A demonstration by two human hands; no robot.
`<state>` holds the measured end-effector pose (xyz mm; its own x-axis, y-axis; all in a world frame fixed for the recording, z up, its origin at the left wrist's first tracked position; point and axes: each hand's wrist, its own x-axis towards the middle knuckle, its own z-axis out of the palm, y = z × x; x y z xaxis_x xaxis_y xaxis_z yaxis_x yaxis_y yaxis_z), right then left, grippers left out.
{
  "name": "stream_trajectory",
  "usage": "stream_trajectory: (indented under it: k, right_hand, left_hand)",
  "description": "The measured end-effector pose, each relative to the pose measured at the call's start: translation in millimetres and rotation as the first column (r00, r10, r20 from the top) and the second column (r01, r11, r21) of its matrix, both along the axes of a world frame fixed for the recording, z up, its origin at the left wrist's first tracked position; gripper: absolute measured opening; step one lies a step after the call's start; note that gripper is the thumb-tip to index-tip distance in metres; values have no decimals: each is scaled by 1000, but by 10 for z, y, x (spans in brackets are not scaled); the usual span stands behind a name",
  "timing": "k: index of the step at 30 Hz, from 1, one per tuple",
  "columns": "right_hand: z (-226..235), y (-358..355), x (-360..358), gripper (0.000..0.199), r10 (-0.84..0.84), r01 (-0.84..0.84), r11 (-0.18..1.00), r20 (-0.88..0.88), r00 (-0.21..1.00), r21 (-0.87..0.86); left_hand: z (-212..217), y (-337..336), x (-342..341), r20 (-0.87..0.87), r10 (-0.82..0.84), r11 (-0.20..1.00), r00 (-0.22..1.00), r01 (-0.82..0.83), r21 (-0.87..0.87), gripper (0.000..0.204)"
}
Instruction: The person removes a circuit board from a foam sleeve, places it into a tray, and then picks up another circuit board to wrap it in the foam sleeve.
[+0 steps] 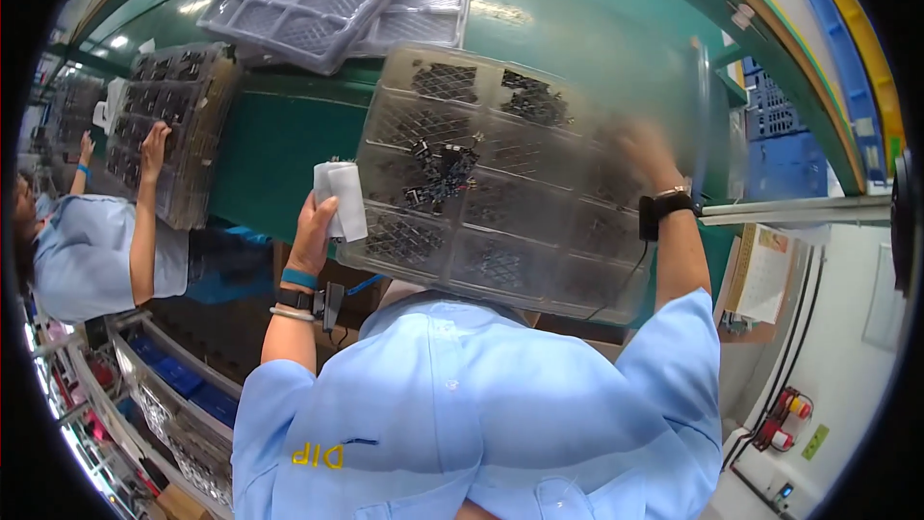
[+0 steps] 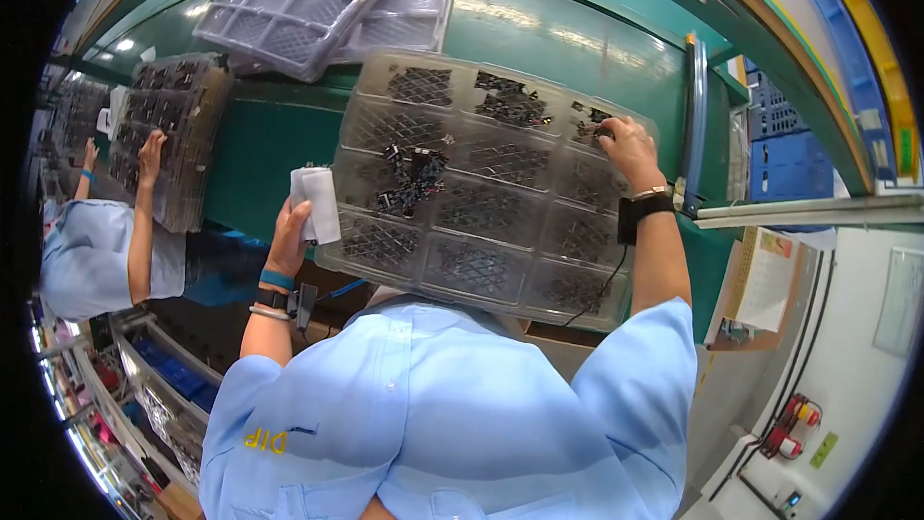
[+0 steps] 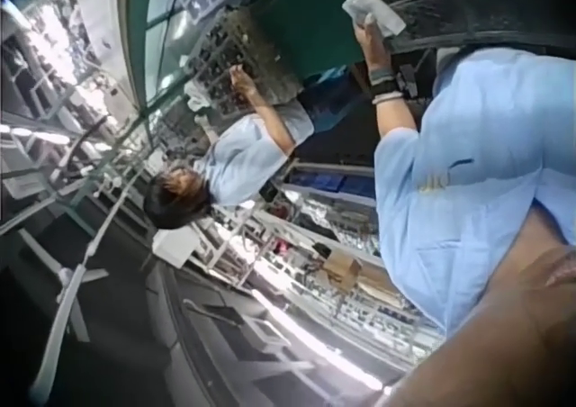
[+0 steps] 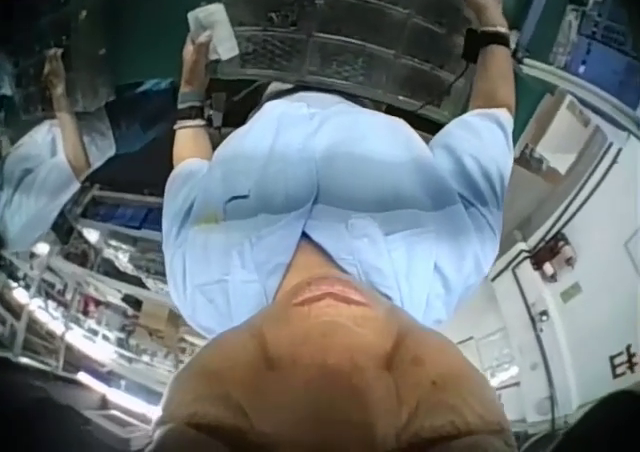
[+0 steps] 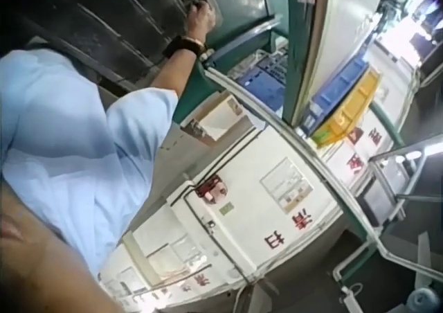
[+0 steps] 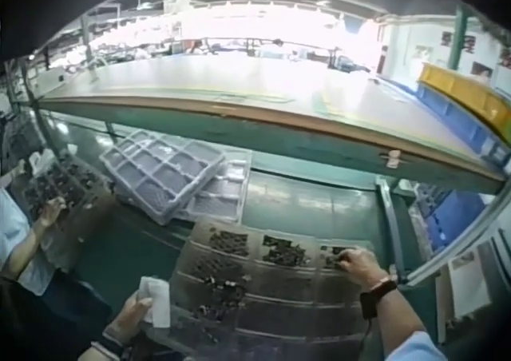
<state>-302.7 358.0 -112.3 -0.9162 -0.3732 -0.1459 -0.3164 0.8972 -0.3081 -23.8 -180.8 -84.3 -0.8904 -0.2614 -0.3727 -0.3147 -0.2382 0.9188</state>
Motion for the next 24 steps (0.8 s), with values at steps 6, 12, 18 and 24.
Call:
stream_trajectory:
  k: [6, 12, 18, 24]
  right_hand:
    - [525, -806, 276, 18, 53, -68, 997, -307, 950, -38]
    - [722, -2342, 784, 19, 343, -393, 901, -255, 904, -184]
    - [740, -2900, 1082, 20, 465, -436, 878, -136, 875, 200]
    - [1125, -2768, 1457, 14, 434, -457, 889, -352, 829, 21]
  left_hand:
    - [43, 28, 15, 9, 42, 998, 999, -42, 40, 53]
    - [-19, 21, 46, -21, 18, 999, 1000, -17, 28, 54]
    - [-42, 17, 82, -71, 10, 999, 997, -6, 46, 54]
    - [-54, -64, 56, -112, -48, 994, 993, 59, 93, 56]
